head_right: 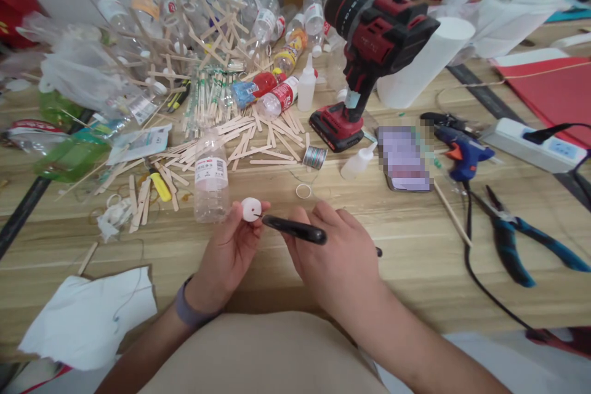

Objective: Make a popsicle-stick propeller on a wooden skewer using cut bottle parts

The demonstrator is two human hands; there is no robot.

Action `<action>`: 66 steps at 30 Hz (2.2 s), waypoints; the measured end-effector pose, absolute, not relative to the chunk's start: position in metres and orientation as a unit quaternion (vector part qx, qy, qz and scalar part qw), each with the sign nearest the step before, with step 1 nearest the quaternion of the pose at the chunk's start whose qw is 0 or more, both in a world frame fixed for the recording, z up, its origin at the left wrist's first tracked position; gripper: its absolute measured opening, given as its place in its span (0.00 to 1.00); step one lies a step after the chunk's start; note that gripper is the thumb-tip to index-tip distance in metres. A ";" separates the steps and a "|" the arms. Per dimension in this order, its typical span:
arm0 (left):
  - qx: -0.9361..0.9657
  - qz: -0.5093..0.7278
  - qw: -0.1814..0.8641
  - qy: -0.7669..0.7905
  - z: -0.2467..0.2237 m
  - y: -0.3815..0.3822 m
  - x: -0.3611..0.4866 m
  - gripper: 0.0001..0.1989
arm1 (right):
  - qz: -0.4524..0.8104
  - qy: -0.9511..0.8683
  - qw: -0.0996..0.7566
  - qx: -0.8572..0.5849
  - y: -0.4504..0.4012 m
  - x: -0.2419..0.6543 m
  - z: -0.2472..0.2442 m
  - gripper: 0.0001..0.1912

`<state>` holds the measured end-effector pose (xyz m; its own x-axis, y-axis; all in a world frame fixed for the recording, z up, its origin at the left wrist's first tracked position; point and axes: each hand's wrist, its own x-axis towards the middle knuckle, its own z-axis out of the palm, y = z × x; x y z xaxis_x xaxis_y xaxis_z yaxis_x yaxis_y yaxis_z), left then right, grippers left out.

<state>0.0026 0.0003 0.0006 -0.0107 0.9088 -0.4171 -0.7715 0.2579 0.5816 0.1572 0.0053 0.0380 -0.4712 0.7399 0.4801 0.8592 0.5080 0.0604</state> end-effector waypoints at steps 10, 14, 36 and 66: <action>0.129 0.606 0.686 0.380 0.002 0.000 0.002 0.18 | -0.184 -0.860 0.159 -0.449 0.010 0.160 0.040 0.17; 0.147 0.602 0.680 0.391 0.003 -0.001 0.002 0.19 | -0.171 -0.871 0.172 -0.428 0.011 0.164 0.042 0.15; 0.222 0.588 0.653 0.423 0.002 -0.005 0.003 0.16 | -0.158 -0.878 0.143 -0.428 0.010 0.173 0.044 0.15; 0.344 0.498 0.665 0.437 0.009 -0.009 -0.001 0.20 | -0.160 -0.887 0.163 -0.402 0.011 0.178 0.042 0.19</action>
